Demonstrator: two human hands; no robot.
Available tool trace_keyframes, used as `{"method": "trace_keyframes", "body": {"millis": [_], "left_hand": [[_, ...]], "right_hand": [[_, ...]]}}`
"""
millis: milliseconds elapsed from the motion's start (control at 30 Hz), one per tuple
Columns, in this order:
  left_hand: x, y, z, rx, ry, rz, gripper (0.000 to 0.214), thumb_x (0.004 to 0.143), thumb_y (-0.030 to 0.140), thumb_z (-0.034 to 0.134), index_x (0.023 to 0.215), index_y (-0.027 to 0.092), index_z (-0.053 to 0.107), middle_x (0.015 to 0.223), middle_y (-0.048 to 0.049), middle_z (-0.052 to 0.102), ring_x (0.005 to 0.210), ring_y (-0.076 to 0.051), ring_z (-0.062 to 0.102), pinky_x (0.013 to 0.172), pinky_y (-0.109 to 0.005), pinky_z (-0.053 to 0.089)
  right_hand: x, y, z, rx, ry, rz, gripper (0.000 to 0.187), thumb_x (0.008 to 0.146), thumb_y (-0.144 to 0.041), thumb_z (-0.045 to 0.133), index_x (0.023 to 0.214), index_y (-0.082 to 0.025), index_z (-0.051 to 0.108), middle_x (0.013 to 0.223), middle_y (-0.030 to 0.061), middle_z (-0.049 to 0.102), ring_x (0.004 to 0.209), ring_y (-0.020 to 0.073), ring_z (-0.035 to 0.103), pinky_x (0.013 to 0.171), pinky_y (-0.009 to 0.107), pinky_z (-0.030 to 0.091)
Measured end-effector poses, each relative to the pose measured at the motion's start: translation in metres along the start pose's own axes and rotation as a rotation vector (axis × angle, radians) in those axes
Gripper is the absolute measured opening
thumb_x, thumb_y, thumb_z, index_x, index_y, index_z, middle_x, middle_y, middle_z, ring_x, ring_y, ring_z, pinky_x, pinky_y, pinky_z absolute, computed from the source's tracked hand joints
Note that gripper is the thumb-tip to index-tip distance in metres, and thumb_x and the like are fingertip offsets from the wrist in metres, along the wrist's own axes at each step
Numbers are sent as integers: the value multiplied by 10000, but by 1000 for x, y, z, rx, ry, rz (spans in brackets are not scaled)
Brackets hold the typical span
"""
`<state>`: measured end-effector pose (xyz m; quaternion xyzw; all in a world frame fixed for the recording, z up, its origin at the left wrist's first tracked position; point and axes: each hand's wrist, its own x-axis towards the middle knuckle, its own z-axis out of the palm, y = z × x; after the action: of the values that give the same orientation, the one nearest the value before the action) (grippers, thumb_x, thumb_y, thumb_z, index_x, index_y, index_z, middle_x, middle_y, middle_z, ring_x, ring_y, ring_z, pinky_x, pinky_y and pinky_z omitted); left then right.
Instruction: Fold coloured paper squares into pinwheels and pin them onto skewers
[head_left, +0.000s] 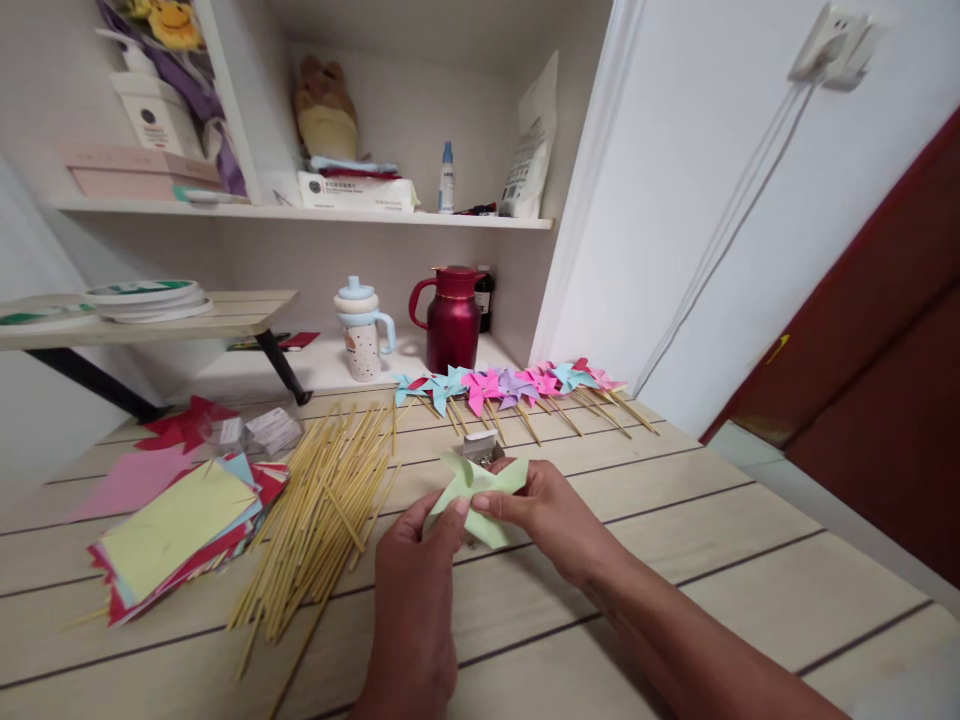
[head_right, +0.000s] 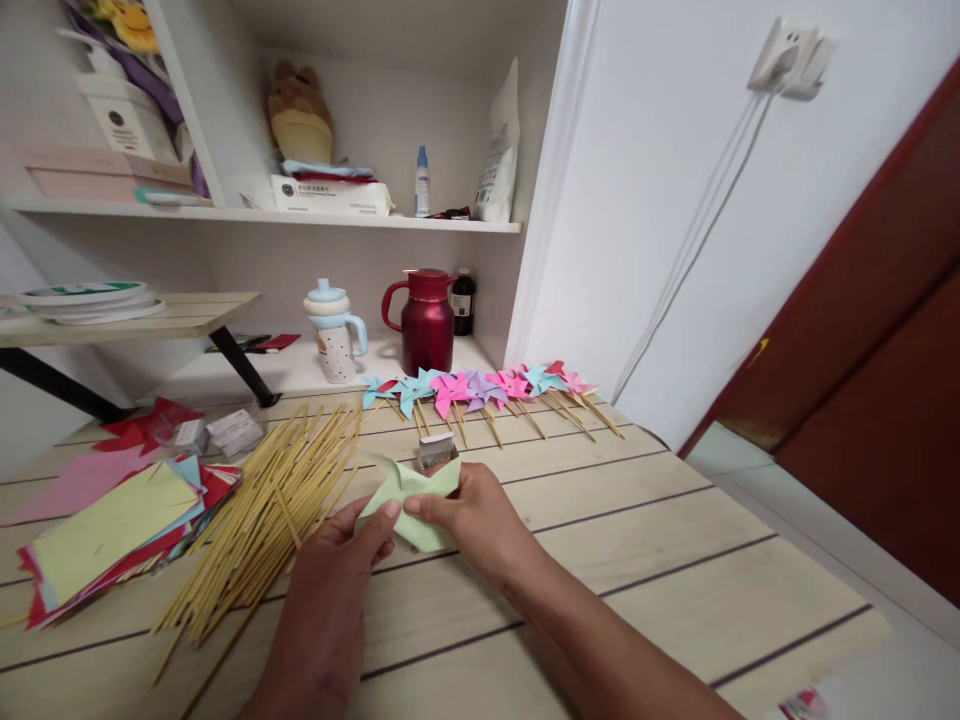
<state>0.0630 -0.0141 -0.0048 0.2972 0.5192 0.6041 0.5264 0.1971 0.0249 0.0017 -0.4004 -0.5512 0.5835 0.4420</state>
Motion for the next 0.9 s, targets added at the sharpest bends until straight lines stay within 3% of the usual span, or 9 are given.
{"method": "trace_keyframes", "body": {"millis": [133, 267, 433, 533, 733, 900], "left_hand": [[5, -6, -3, 4, -23, -1, 339, 670, 371, 785, 934, 160, 756, 655, 0, 636, 609, -125, 504, 597, -232, 413], [7, -8, -5, -74, 7, -7, 321, 650, 320, 805, 930, 170, 760, 696, -13, 670, 662, -148, 572, 653, -253, 451], [7, -6, -4, -136, 51, -5, 244, 631, 251, 811, 864, 193, 769, 619, -1, 651, 687, -177, 621, 670, -270, 471], [8, -6, -4, -138, 43, -20, 258, 634, 267, 812, 876, 189, 766, 632, -8, 664, 700, -182, 632, 689, -283, 479], [9, -9, -3, -71, -47, -28, 351, 657, 353, 795, 954, 170, 757, 848, -64, 744, 785, -203, 659, 748, -305, 479], [9, -11, -5, -10, -120, -4, 385, 693, 408, 756, 988, 161, 752, 837, -71, 744, 810, -231, 661, 791, -345, 477]], "right_hand": [[-1, -2, -1, 12, -37, 46, 341, 685, -478, 780, 714, -153, 679, 643, 3, 642, 650, 166, 573, 647, 287, 442], [0, -2, -4, -13, 6, 24, 374, 764, -526, 707, 706, -160, 665, 693, 15, 658, 716, 173, 594, 682, 285, 460], [2, -2, -6, 6, -50, -45, 302, 734, -414, 765, 906, -183, 675, 799, 14, 676, 808, 193, 626, 756, 315, 482], [4, 0, -6, -76, -7, -29, 301, 670, -358, 805, 863, -174, 667, 761, 16, 662, 771, 201, 624, 723, 323, 483], [4, 3, -6, -116, 36, -41, 209, 677, -281, 764, 821, -166, 665, 704, -16, 629, 662, 145, 566, 636, 260, 430], [2, -3, -7, -176, 71, -49, 166, 700, -276, 720, 771, -140, 659, 672, -13, 605, 607, 124, 513, 585, 245, 390]]}}
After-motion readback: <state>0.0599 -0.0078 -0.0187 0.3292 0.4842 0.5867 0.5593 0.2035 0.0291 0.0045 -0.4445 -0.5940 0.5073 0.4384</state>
